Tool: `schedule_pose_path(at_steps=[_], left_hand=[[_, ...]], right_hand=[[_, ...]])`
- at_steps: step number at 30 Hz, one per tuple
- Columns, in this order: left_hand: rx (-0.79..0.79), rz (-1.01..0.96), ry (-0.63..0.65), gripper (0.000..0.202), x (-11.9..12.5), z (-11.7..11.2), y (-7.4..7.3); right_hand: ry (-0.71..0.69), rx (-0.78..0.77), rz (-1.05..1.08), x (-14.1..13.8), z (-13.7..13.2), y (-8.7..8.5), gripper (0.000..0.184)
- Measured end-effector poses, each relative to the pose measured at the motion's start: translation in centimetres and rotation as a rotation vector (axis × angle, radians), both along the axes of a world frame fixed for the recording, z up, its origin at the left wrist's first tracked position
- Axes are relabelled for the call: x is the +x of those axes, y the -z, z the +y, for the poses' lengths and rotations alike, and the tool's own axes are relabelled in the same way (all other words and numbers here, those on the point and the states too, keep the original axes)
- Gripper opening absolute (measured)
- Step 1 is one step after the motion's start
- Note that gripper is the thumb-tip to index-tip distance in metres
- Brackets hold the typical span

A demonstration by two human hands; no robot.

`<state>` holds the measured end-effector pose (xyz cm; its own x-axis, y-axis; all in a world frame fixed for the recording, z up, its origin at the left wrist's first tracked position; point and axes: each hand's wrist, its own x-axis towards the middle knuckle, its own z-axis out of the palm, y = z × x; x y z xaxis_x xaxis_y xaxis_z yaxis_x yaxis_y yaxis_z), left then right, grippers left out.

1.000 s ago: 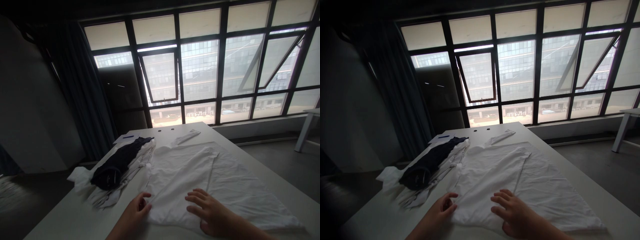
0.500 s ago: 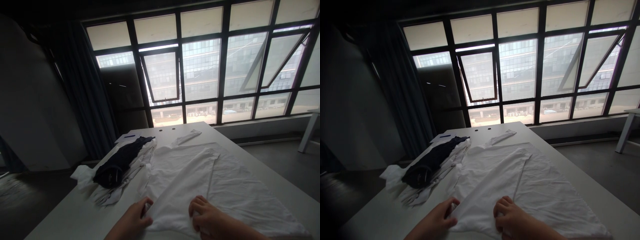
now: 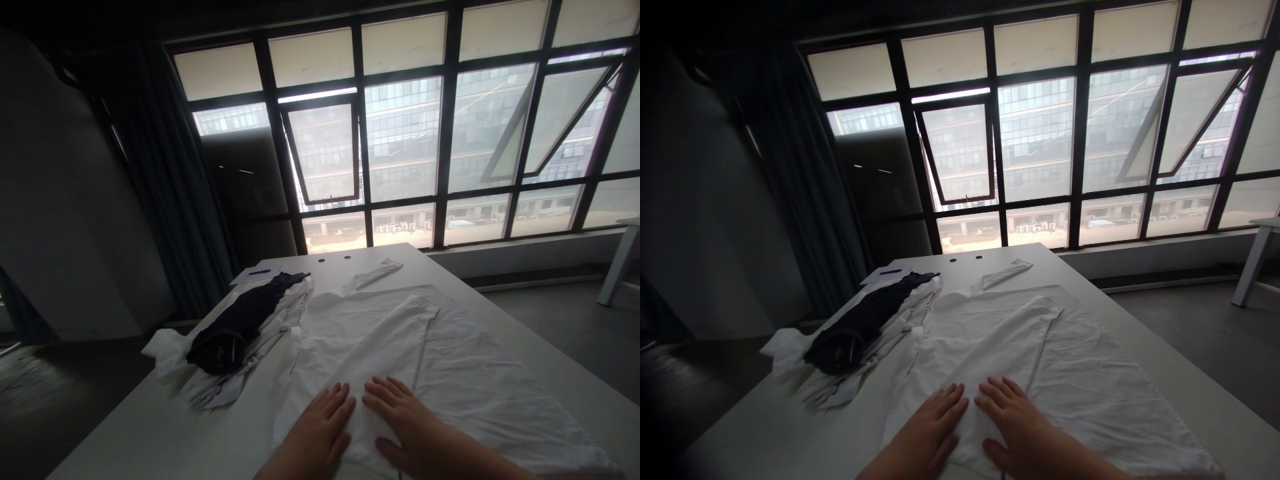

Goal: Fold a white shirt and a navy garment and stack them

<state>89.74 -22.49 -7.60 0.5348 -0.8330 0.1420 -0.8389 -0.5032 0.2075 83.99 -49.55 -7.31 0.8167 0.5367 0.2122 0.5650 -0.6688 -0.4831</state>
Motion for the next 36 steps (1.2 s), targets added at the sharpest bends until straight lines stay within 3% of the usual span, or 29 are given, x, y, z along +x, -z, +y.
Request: schedule_pose_path(at_steps=[4,8,11,14,16,18,20,24,28,33,36], left_hand=[[0.131,-0.101,0.023,0.066,0.6,0.9,0.8],[0.157,-0.244,0.055,0.070,0.8,2.0,2.8],[0.168,-0.337,0.099,0.066,0.9,2.2,4.2],[0.233,-0.300,0.084,0.044,0.9,0.8,3.4],[0.281,-0.197,0.052,0.030,0.9,-1.2,1.8],[0.251,-0.119,0.042,0.039,0.8,-3.4,0.4],[0.154,-0.128,0.109,0.055,1.0,-5.1,0.0],[0.101,-0.341,0.282,0.065,1.8,-5.7,2.8],[0.128,-0.480,0.303,0.069,2.3,-4.8,5.6],[0.125,-0.538,0.304,0.066,2.2,-4.8,5.9],[0.124,-0.559,0.308,0.064,2.2,-5.0,5.8]], right_hand=[[-0.054,-0.158,0.033,-0.4,-1.2,0.2,0.075],[-0.053,-0.226,-0.100,-0.4,-1.5,2.2,0.079],[-0.092,-0.236,-0.174,-0.3,-1.3,2.7,0.058],[-0.079,-0.176,-0.076,-0.2,-1.0,0.9,0.040],[0.026,-0.075,-0.012,0.4,-0.8,-0.7,0.037],[0.149,-0.009,0.009,1.8,-0.9,-1.5,0.043],[0.213,-0.034,0.042,3.7,-1.4,-1.1,0.051],[0.272,-0.163,0.078,7.8,-3.7,2.1,0.066],[0.365,-0.272,0.066,11.4,-7.3,4.1,0.080],[0.662,-0.377,0.111,16.0,-12.8,4.4,0.080],[0.961,-0.371,0.043,17.8,-15.7,4.6,0.074]])
